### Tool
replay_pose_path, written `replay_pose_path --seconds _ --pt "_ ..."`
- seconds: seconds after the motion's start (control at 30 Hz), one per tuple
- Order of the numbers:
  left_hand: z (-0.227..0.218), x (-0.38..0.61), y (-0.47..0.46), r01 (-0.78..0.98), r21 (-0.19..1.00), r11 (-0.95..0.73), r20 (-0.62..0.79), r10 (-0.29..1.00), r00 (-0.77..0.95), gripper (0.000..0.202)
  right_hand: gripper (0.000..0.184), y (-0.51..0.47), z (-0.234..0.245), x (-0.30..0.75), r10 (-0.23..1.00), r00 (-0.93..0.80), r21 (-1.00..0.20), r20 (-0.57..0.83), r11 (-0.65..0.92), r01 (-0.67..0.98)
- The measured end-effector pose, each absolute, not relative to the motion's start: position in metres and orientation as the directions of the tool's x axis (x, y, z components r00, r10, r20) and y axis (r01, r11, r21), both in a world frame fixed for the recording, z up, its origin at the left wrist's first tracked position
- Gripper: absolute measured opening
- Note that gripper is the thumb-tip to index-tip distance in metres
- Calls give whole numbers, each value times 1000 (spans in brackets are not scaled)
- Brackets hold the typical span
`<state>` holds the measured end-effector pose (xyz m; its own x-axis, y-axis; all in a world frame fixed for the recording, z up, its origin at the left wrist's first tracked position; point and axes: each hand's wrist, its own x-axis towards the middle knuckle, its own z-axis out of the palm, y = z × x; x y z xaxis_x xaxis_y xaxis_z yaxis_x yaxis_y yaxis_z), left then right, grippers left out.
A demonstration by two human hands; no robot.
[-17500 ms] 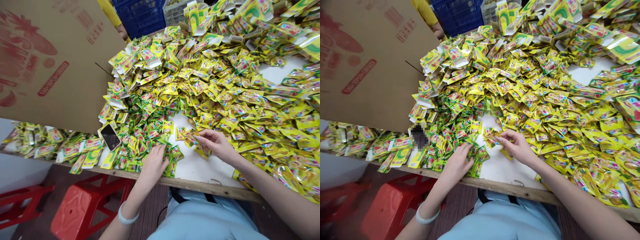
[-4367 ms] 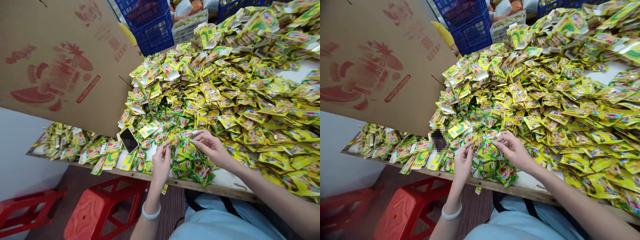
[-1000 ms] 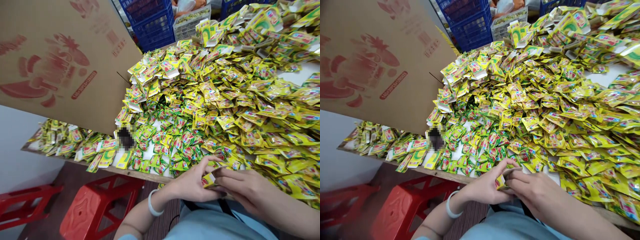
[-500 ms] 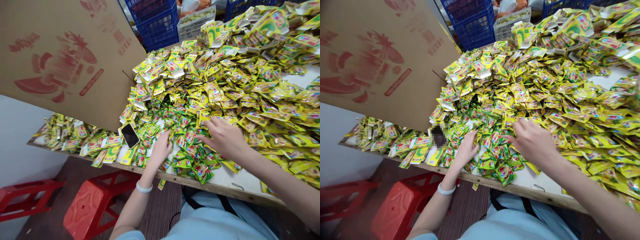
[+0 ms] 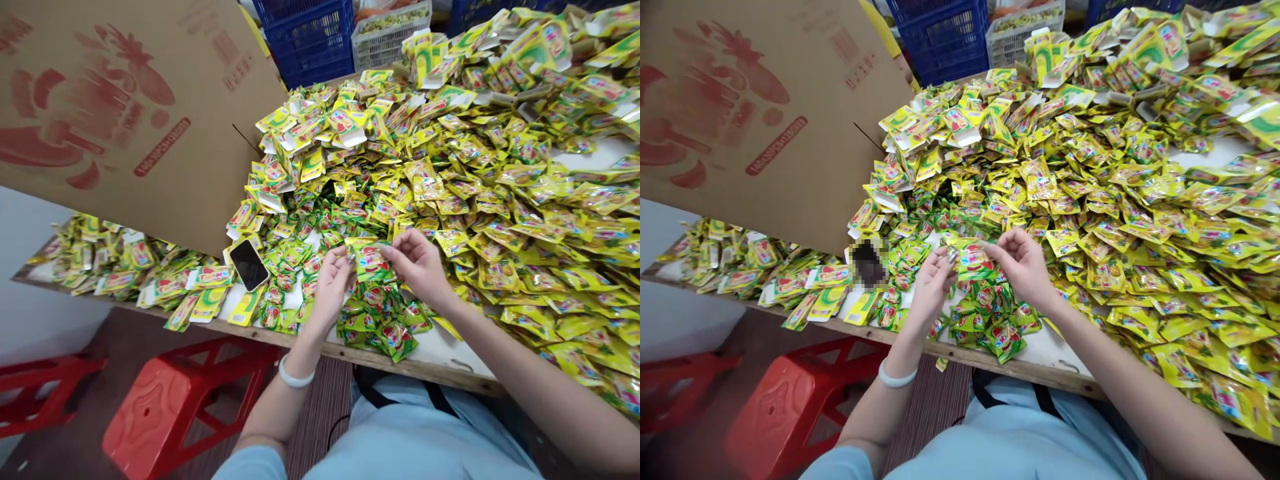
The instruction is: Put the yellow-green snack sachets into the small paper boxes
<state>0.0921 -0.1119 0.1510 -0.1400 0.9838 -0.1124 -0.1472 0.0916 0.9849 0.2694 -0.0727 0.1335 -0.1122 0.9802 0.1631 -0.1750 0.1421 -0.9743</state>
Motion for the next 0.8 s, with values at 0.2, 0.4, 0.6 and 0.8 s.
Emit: replay_pose_path --seconds 0.2,0.4,0.6,0.8 --pt "163 120 -115 -244 963 114 -141 985 -96 47 22 -80 132 256 936 3 -931 352 350 103" --pt "157 132 -111 -185 974 127 -153 980 -129 44 19 -85 128 258 922 38 -892 385 361 272" --pt "143 139 -116 -290 948 132 -174 977 -126 49 31 -83 124 261 930 121 -899 347 293 324" --pt "138 131 -105 73 996 -55 57 998 -21 38 45 -74 145 275 977 -197 -990 86 62 -125"
